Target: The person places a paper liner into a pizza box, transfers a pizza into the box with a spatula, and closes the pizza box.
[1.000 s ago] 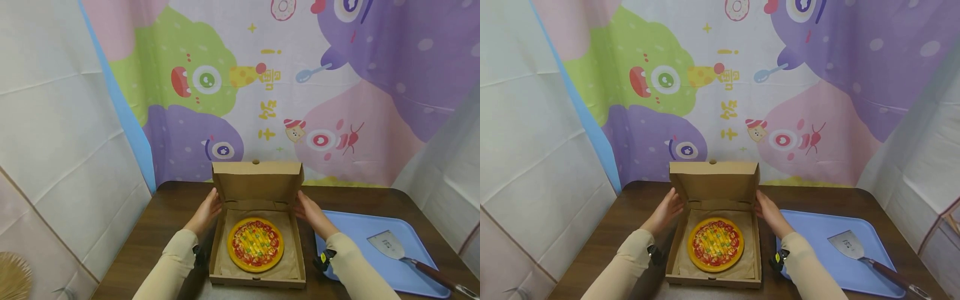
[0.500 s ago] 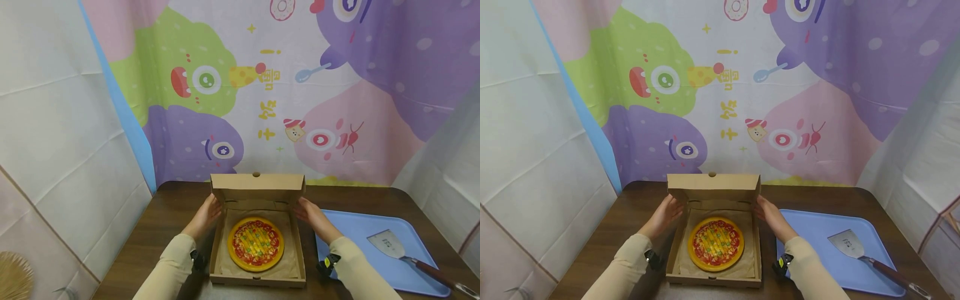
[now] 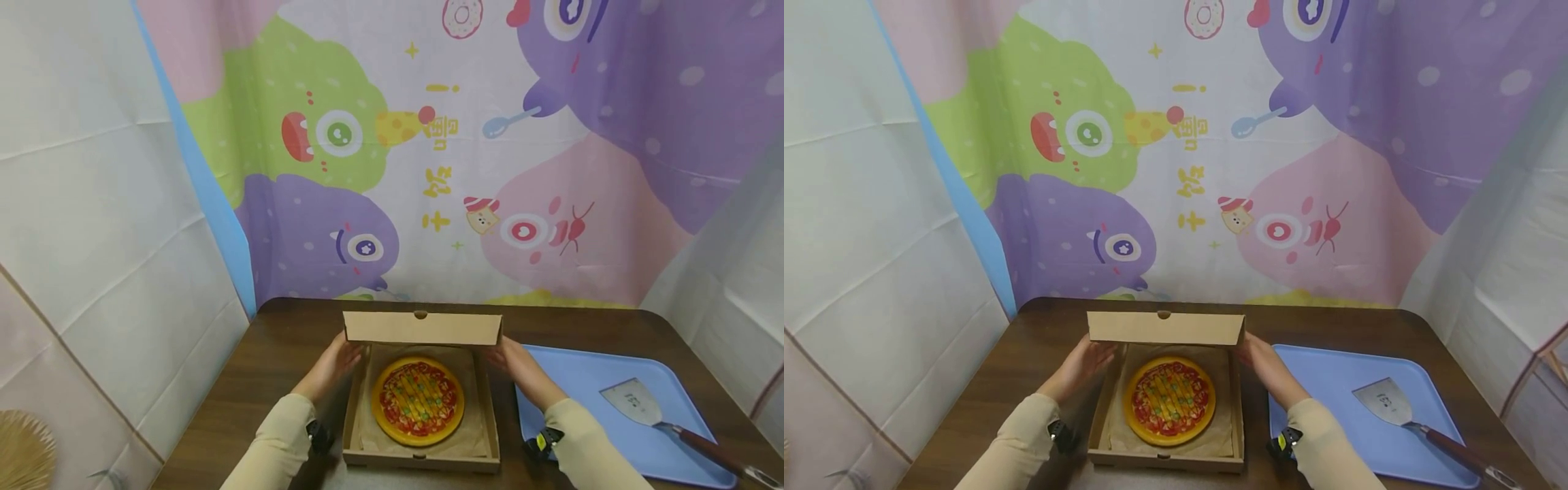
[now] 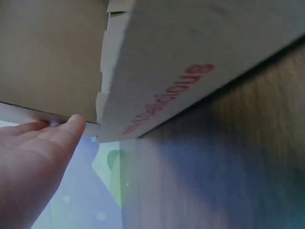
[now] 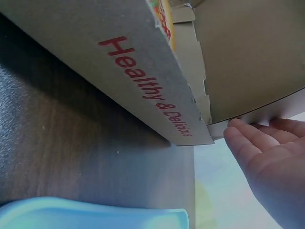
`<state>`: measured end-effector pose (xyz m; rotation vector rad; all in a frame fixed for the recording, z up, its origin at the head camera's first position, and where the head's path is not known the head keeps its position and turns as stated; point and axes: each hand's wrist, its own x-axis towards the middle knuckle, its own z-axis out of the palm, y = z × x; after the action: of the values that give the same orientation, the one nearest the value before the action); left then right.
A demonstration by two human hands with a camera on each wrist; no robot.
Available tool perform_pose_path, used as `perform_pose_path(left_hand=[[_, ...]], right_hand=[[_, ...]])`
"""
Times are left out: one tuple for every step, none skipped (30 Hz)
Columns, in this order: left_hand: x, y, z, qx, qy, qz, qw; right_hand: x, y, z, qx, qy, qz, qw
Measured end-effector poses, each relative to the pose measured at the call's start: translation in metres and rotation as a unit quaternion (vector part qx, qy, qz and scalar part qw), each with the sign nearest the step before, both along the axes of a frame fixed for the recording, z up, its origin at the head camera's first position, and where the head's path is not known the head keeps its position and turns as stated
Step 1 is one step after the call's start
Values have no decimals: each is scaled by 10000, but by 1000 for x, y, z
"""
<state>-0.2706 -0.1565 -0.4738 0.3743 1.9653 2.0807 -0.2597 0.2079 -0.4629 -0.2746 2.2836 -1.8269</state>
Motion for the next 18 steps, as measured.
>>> perform_pose_path(left_hand=[[0,-1,-1,-43,52,-58,10000],[1,-3,-2,-63,86,-108,9999],[2,-4,-3,-68,100,-147,9998],[3,-6,-4,-54,131,-186,9997],[3,-7,-6,-70,180,-233,9995],[4,-9,-7,-89,227,-290,9993],[4,-10,-8,-102,275,-332,9990],[5,-12,-9,-64,287,-356,9989],[5,-12,-10,-42,311,-386,9988],[5,-13,-11,-9,335,-426,9985],[6,-14,-11,-24,299,-428,9986],[7,-14,-11,-17,273,-434,9987],[8,-14,-11,-12,251,-420,9988],[9,-14,-11,-22,257,-429,9987],[10,-13,-11,-50,245,-453,9987],[11,-14,-11,-90,232,-465,9986],[13,-14,-11,-181,210,-456,9986],[14,-14,-11,-233,226,-451,9985]], right_hand=[[1,0,0,-5,-36,-9,10000],[1,0,0,-8,-71,-49,10000],[1,0,0,3,-49,-36,10000],[2,0,0,6,-25,-29,10000],[3,0,-1,29,-7,-23,10000],[4,0,-1,38,15,-30,10000],[5,0,-1,60,50,-6,10000],[6,1,-2,103,92,-5,9999],[7,1,-3,140,127,-1,9998],[8,1,-4,187,153,-7,9997],[10,1,-5,239,176,-26,9996],[11,1,-5,291,207,-39,9994],[12,2,-6,330,213,-47,9992],[13,2,-7,376,207,-74,9991],[15,2,-8,397,204,-88,9990],[15,2,-9,420,216,-97,9988],[17,2,-10,439,227,-114,9987],[17,3,-11,451,211,-132,9987]])
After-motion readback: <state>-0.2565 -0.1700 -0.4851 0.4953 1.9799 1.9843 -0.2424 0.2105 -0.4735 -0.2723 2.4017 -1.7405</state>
